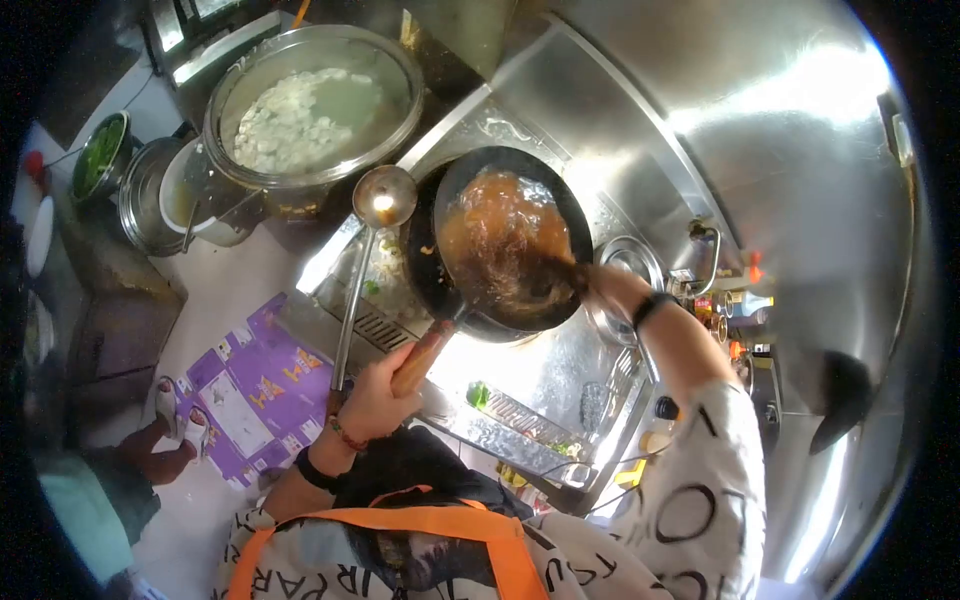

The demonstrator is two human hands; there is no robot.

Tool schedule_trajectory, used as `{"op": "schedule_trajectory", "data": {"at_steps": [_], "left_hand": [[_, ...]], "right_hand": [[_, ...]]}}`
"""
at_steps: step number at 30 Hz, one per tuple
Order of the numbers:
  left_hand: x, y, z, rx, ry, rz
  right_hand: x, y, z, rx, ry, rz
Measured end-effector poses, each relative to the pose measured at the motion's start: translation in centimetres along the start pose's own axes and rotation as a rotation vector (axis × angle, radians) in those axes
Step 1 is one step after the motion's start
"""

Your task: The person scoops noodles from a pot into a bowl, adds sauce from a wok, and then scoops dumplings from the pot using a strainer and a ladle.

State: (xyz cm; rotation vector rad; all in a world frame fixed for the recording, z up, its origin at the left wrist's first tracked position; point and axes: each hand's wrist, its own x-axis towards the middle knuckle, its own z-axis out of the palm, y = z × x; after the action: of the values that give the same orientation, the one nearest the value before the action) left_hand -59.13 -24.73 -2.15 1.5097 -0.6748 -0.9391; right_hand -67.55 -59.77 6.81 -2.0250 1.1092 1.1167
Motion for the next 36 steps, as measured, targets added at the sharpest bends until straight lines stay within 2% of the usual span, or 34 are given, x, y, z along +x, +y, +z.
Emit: {"op": "schedule_trajectory", "data": {"at_steps": [1,3,4,7,9,12,13,15,16,18,19,20,22,23,24,26,28,30,31,32,33,34,35,36], "left_hand": [[-0.3,-0.3,0.4,0.002,0.045,0.056],[0.0,0.0,0.3,-0.001,0.015,0.012],[0.0,0.2,0.1,0.005,-0.027,-0.026],[-0.1,0.8,-0.1,-0.029,-0.043,-0.086],[-0.1,0.9,0.1,0.007,-0.004,-0.036],[0.2,0.0,0.3,0.035,0.033,0.035],[0.1,-0.3,0.4,0.013,0.031,0.043],[0.2,-0.1,0.3,0.019,0.021,-0.020],[0.0,0.1,0.3,0.027,-0.002,-0.069],[-0.2,0.0,0.2,0.032,-0.007,-0.048],[0.0,0.1,0.1,0.029,0.002,-0.022],[0.1,0.4,0.1,0.031,0.010,-0.006],[0.0,0.8,0.1,0.013,0.021,-0.009],[0.0,0.8,0.1,0.027,0.002,-0.029],[0.1,0.6,0.0,0.033,0.007,-0.023],[0.1,0.2,0.2,0.037,-0.011,-0.030],[0.2,-0.7,0.4,0.073,0.006,-0.003],[0.2,-1.6,0.6,0.047,0.073,0.124],[0.2,-1.7,0.7,0.048,0.050,0.080],[0.1,-1.5,0.6,0.044,0.038,0.084],[0.0,-0.8,0.5,0.062,0.027,0.057],[0.0,-0.1,0.2,0.083,0.024,0.029],[0.1,0.6,0.0,0.086,-0.007,0.000],[0.2,0.7,-0.1,0.092,-0.004,0.005]], "right_hand": [[2.1,-0.6,-0.4,0.135,-0.013,-0.036],[4.1,-1.6,0.7,0.178,-0.056,-0.164],[4.1,-2.4,2.5,-0.028,-0.044,-0.112],[2.0,2.4,5.6,-0.389,0.075,-0.285],[0.5,2.3,4.1,-0.366,0.087,-0.269],[5.1,0.4,1.8,-0.290,0.127,-0.094],[6.6,-1.9,2.1,-0.302,0.102,-0.159],[8.7,-0.8,3.5,-0.308,0.050,-0.220],[10.0,2.8,4.4,-0.411,0.067,-0.362],[4.5,2.1,4.9,-0.406,0.035,-0.436],[-1.8,-0.6,4.8,-0.298,-0.025,-0.365],[-2.6,0.5,4.7,-0.383,-0.008,-0.294],[-4.9,-2.9,4.1,-0.169,-0.086,-0.334],[-3.5,-4.2,4.1,-0.098,-0.101,-0.466],[-1.2,-5.6,4.0,0.002,-0.118,-0.309],[-0.3,-10.4,2.7,0.198,0.039,-0.166],[-2.0,-12.6,2.6,0.549,-0.004,-0.089],[0.7,-7.5,5.3,0.300,-0.006,-0.434],[-1.0,-5.1,5.7,0.176,-0.043,-0.394],[-2.4,-2.1,5.7,-0.120,0.048,-0.376],[-3.1,1.4,4.7,-0.289,0.015,-0.322],[-2.6,5.0,3.7,-0.301,0.010,-0.311],[-2.0,6.0,2.0,-0.310,-0.040,-0.202],[-0.6,5.7,0.7,-0.177,-0.127,-0.075]]}}
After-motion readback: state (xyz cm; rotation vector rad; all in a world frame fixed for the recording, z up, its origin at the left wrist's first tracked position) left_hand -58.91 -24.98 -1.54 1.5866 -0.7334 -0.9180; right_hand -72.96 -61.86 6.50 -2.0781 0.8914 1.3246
